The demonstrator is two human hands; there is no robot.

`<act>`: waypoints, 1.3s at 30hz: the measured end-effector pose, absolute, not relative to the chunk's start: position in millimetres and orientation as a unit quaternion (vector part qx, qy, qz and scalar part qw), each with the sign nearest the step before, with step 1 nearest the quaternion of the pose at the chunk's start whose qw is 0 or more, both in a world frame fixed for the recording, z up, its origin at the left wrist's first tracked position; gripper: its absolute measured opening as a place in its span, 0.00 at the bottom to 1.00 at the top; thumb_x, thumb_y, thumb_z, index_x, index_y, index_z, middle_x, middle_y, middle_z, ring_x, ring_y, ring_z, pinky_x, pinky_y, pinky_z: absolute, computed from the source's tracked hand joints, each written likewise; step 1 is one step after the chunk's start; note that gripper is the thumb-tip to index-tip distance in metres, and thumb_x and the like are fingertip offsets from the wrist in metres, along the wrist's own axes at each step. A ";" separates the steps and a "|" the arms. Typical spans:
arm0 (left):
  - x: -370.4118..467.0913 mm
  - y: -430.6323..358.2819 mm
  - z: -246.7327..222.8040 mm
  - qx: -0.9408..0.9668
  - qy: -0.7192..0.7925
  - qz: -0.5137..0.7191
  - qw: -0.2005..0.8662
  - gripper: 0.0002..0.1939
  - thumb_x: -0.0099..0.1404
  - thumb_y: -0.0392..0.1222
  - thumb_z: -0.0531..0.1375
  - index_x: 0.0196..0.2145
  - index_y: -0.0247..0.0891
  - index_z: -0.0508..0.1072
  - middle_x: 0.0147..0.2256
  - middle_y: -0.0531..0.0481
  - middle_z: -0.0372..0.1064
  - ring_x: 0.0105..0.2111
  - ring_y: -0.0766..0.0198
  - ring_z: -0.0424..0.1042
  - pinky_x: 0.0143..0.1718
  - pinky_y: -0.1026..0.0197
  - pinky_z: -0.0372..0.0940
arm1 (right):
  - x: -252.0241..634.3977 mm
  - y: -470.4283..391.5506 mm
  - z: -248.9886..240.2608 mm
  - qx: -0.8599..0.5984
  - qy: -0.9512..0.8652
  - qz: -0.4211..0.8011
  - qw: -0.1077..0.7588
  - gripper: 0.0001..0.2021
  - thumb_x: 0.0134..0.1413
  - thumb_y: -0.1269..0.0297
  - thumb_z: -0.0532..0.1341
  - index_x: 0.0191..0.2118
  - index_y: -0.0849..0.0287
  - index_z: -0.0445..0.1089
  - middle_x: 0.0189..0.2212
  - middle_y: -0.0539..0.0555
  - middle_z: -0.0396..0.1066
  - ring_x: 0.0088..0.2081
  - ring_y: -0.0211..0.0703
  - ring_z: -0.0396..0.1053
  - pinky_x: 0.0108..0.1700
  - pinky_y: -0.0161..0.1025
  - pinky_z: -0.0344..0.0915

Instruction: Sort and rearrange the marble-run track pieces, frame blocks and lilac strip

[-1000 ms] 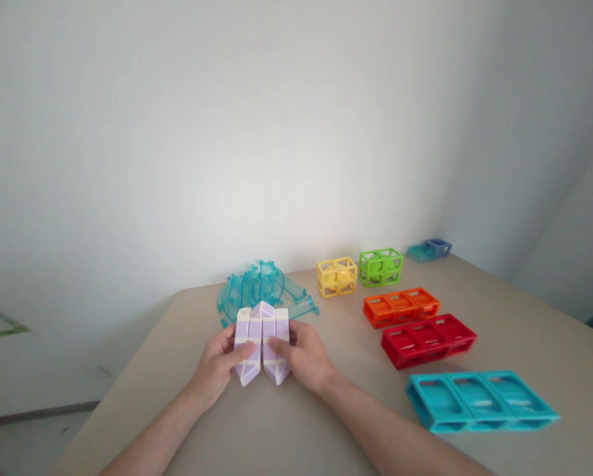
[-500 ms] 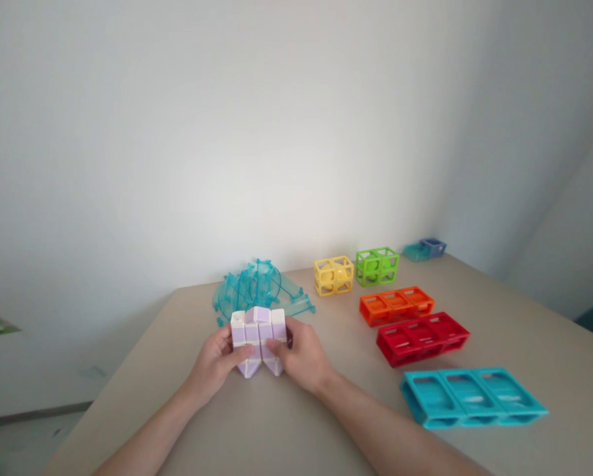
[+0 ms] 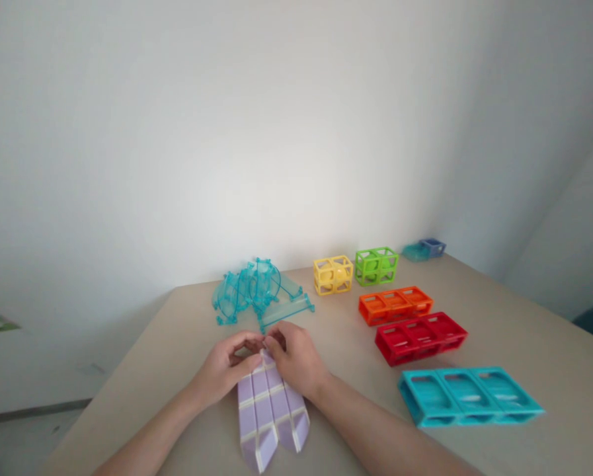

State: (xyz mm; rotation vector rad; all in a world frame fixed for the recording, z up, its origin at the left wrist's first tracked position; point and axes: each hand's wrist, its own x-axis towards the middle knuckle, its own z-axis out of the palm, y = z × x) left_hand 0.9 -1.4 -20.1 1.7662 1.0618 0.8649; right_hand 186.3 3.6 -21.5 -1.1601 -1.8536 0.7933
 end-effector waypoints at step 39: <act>-7.1 4.3 -19.8 0.770 0.459 0.288 0.337 0.12 0.60 0.47 0.61 0.39 0.39 0.78 0.33 0.48 0.75 0.31 0.60 0.70 0.33 0.62 0.61 | 400.8 -80.7 -31.9 -0.631 -0.727 -0.238 0.129 0.33 0.64 0.48 0.45 0.70 0.53 0.34 0.66 0.61 0.51 0.65 0.67 0.50 0.54 0.67 0.60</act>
